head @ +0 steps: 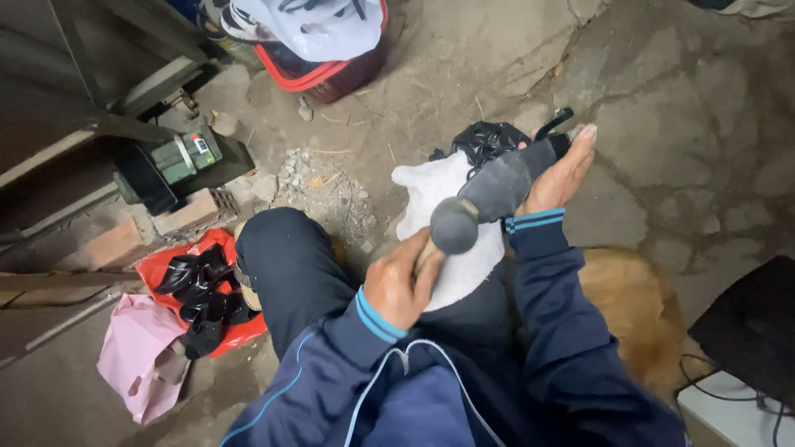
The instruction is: The person sits on the floor and uses a rubber mallet to repeatedly tap the sole and heel of a black sandal held against a white cloth. The person rotates the sandal to work on different areas of the sole throughout the clip.
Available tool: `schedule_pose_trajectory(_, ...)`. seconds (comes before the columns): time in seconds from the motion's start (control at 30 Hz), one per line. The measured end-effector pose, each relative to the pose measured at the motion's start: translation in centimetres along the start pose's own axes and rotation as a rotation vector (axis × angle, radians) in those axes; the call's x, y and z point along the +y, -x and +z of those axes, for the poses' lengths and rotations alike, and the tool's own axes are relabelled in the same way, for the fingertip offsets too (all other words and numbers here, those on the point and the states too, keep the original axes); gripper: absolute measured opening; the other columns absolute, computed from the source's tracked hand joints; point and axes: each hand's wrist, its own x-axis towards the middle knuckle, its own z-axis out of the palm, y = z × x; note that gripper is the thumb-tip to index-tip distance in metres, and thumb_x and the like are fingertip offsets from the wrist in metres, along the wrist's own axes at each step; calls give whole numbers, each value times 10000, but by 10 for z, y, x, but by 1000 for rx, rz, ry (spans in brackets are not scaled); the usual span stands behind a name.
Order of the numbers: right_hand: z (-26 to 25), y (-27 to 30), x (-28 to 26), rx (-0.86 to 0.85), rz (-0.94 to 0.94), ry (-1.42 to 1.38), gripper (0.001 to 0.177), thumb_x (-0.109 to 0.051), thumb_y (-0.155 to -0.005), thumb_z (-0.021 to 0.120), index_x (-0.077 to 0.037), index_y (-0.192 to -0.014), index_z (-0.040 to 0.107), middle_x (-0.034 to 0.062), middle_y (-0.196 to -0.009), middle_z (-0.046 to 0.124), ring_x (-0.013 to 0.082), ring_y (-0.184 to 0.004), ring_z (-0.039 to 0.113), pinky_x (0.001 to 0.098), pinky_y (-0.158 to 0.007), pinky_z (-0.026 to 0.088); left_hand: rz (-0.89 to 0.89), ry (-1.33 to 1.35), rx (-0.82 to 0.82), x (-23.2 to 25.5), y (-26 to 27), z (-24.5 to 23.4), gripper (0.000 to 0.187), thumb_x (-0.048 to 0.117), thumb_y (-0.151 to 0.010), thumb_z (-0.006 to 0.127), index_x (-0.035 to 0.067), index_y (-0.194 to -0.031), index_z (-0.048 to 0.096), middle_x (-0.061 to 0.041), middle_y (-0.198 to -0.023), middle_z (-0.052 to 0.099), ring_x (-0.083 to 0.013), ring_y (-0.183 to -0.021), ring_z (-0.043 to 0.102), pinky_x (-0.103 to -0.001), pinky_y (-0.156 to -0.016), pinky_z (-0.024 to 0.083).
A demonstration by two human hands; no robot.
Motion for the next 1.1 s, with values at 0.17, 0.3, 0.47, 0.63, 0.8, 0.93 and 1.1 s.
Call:
schedule_pose_trajectory(0.17, -58, -94, 74, -29, -24, -60, 937, -584, -904, 726, -54, -1575, 343, 209, -1669, 220, 372, -1312, 641, 412, -874, 751, 78, 8, 31, -9, 6, 4, 393, 226, -996, 563, 50, -1340, 636, -195, -1022, 750, -383, -853, 739, -424, -684, 624)
schedule_pose_trajectory(0.3, -48, -57, 40, -79, 193, -231, 668, -539, -756, 798, -54, -1190, 648, 175, -1162, 652, 303, -1044, 713, 404, -863, 669, -5, -23, -68, -20, -2, 4, 382, 240, -986, 622, -4, -1278, 656, -268, -988, 748, -446, -847, 730, -480, -659, 615)
schedule_pose_trajectory(0.47, -127, -55, -15, -462, 265, 212, 729, -516, -841, 762, -130, -1420, 547, 72, -1182, 589, 187, -986, 737, 389, -921, 676, -93, 22, -59, -19, -2, -3, 371, 266, -990, 614, 27, -1270, 663, -270, -912, 751, -488, -814, 712, -530, -647, 601)
schedule_pose_trajectory(0.63, -199, -24, -26, -756, 201, 123, 519, -239, -1054, 568, -60, -567, 582, 225, -690, 694, 541, -970, 728, 735, -842, 574, -91, 117, -16, 16, -10, -12, 340, 247, -1006, 594, 52, -1276, 663, -252, -964, 755, -470, -863, 719, -491, -658, 609)
schedule_pose_trajectory(0.8, -272, -22, 35, -681, 241, -13, 151, -145, -1002, 529, -121, -1017, 677, 162, -1083, 734, 558, -1021, 698, 738, -929, 524, -112, 67, -35, -14, -1, 2, 255, 268, -1021, 570, 40, -1087, 663, -237, -749, 690, -462, -728, 689, -450, -576, 575)
schedule_pose_trajectory(0.93, -299, -25, 73, -655, 269, -49, 262, -205, -1017, 475, -146, -1100, 717, 158, -1277, 719, 520, -1054, 708, 660, -943, 547, -1, 58, 43, -5, 1, -6, 178, 205, -1025, 547, 74, -989, 661, -206, -724, 654, -447, -713, 669, -448, -582, 559)
schedule_pose_trajectory(1.1, -238, -13, 52, -601, 271, -25, 183, -242, -1034, 530, -169, -1042, 697, 118, -1175, 746, 460, -1040, 730, 521, -883, 612, -52, 164, 104, -20, -5, -5, 237, 188, -1028, 570, 37, -1176, 675, -223, -857, 729, -451, -839, 700, -476, -649, 582)
